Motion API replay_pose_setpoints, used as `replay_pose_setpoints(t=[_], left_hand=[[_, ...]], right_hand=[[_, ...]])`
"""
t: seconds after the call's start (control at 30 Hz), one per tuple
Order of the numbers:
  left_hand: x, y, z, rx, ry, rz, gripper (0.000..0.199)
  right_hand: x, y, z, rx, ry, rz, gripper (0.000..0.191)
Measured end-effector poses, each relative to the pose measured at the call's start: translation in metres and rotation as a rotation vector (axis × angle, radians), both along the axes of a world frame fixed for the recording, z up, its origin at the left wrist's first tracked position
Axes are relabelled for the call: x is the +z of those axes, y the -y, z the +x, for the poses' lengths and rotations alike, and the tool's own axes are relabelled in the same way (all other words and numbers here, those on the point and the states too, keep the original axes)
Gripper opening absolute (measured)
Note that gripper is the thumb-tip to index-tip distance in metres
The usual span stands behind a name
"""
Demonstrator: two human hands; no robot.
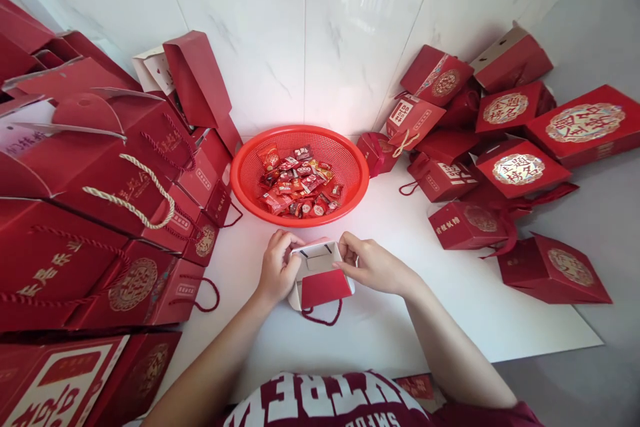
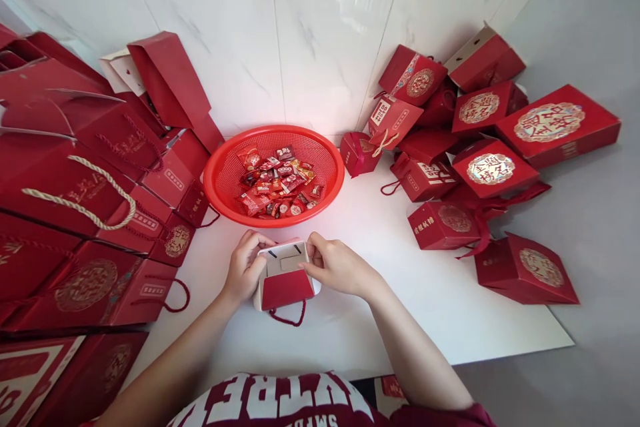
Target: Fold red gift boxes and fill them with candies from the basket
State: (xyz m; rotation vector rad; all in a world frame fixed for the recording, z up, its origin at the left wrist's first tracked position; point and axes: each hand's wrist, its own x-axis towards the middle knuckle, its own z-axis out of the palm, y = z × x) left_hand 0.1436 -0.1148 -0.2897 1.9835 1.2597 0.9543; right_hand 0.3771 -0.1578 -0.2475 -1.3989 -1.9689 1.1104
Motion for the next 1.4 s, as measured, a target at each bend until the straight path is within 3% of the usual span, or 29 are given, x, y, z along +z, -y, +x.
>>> replay_pose_setpoints(t=[0.1,0.23,0.3,0.4,0.5,0.63,0.8,0.97,1.07,1.2,1.3,1.4], left_hand=[[-0.005,-0.002,0.0,-0.064,0.151,-0.054,0.024],[-0.014,-0.006,0.0,-0.272,0.341,-0.353,0.035],[-0.018,-0.008,0.0,-0.317,0.369,-0.425,0.039],[-0.022,-0.009,0.0,-0.321,0.383,-0.443,0.041],[-0.023,-0.01,-0.002,-0.312,0.385,-0.444,0.042],[-0.021,-0.01,-0.005,-0.287,0.355,-0.423,0.04],[-0.019,-0.01,-0.007,-0.275,0.315,-0.377,0.036],[-0.02,-0.012,-0.008,-0.3,0.281,-0.338,0.035],[-0.02,-0.012,-0.007,-0.295,0.248,-0.289,0.033],[-0.015,-0.01,-0.006,-0.316,0.204,-0.226,0.03],[-0.007,-0.007,-0.007,-0.308,0.131,-0.021,0.031],[0.0,-0.002,-0.007,-0.451,0.115,0.14,0.048]], right_hand=[[-0.019,-0.001,-0.004,-0.02,-0.187,-0.045,0.014],[-0.04,-0.002,-0.013,-0.05,-0.302,-0.015,0.008],[-0.048,0.0,-0.018,-0.101,-0.289,0.028,0.004],[-0.052,0.002,-0.022,-0.175,-0.249,0.176,0.009],[-0.046,0.004,-0.021,-0.15,-0.213,0.389,0.009],[-0.039,0.004,-0.017,-0.081,-0.16,0.476,0.023],[-0.046,0.001,-0.013,0.193,-0.172,0.374,0.096],[-0.047,0.001,-0.007,0.313,-0.027,0.31,0.13],[-0.041,0.004,-0.004,0.318,0.046,0.312,0.138],[-0.033,0.009,-0.004,0.305,0.036,0.28,0.135],[-0.031,0.01,-0.004,0.248,0.001,0.264,0.127],[-0.035,0.007,-0.003,0.201,-0.015,0.257,0.121]])
